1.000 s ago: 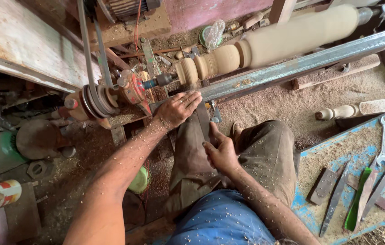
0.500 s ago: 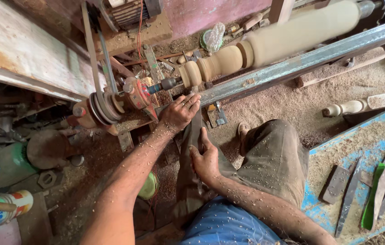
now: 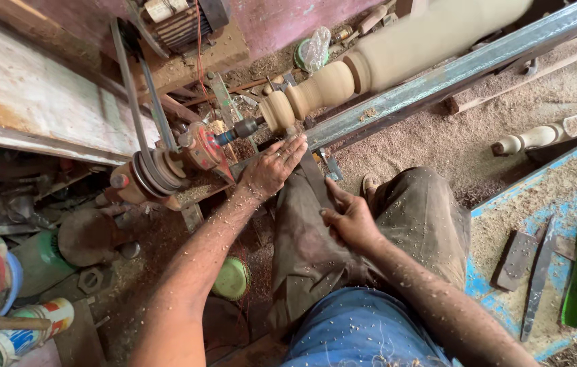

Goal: The person shapes a piece of wood on a lathe using a chisel, removing layers of wood to create a decorative profile.

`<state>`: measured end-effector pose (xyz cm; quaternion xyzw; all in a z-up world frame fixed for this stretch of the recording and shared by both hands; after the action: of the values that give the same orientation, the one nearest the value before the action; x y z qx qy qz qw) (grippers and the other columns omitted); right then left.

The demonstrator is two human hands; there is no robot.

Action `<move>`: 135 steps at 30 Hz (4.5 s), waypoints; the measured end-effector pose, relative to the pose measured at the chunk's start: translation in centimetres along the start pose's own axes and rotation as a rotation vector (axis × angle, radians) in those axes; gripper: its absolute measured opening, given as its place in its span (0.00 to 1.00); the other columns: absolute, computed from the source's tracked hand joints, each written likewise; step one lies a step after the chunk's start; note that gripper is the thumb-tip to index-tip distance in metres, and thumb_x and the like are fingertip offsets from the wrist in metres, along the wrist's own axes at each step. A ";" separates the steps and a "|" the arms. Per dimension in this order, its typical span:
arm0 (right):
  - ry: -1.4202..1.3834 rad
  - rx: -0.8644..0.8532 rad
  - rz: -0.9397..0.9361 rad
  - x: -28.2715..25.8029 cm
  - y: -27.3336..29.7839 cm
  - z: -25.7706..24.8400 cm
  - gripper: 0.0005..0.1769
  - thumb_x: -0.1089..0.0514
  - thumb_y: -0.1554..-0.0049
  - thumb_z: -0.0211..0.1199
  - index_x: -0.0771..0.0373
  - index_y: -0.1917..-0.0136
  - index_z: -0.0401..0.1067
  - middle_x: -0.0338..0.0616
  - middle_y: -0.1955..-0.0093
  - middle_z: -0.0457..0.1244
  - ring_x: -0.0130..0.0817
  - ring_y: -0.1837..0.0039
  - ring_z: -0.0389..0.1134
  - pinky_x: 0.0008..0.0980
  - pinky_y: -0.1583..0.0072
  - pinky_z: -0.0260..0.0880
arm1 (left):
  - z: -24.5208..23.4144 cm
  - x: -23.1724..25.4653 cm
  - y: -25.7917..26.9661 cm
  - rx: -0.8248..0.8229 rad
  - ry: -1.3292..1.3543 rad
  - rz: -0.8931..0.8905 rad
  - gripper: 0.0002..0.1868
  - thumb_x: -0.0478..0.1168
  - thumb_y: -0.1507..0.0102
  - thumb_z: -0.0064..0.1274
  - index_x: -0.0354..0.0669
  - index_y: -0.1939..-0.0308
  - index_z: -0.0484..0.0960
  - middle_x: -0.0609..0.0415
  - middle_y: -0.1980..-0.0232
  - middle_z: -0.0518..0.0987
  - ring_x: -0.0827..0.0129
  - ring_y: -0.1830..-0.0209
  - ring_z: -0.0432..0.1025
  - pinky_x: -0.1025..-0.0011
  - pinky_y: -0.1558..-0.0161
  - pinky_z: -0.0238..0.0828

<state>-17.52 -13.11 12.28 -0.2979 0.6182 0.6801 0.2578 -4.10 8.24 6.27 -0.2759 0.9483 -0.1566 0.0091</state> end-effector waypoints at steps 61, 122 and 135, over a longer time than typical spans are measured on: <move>0.381 -0.119 -0.345 -1.3 -3.2 -7.7 0.41 0.62 0.44 0.67 0.57 0.21 0.56 0.51 0.29 0.65 0.36 0.37 0.70 0.37 0.36 0.72 | 1.7 1.6 -1.5 0.121 0.029 -0.074 0.20 0.32 0.32 0.58 0.34 0.36 0.74 0.45 0.30 0.76 0.55 0.31 0.73 0.59 0.35 0.71; -0.633 0.006 0.043 1.5 -0.3 6.4 0.47 0.68 0.38 0.51 0.29 0.16 0.43 0.39 0.69 0.57 0.26 0.74 0.52 0.26 0.72 0.55 | -0.9 -0.7 -1.1 -0.168 0.326 -0.124 0.40 0.23 0.40 0.43 0.44 0.22 0.60 0.55 0.18 0.59 0.69 0.29 0.68 0.58 0.28 0.62; -0.398 -0.133 0.065 0.2 0.0 -1.0 0.46 0.66 0.38 0.51 0.31 0.16 0.40 0.39 0.67 0.60 0.25 0.73 0.53 0.25 0.72 0.55 | -2.2 0.3 -2.7 -0.158 0.247 -0.034 0.47 0.20 0.47 0.39 0.42 0.21 0.57 0.50 0.18 0.58 0.61 0.20 0.58 0.57 0.25 0.57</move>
<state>-17.60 -14.13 12.08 -0.1537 0.5181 0.7729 0.3325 -3.17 6.55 9.18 -0.2701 0.9468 -0.1146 -0.1322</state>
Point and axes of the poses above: each hand's wrist, its own y-axis away from the middle knuckle, its own z-axis out of the palm, x = y × z, the point moved 1 cm from there along -y, towards the middle knuckle
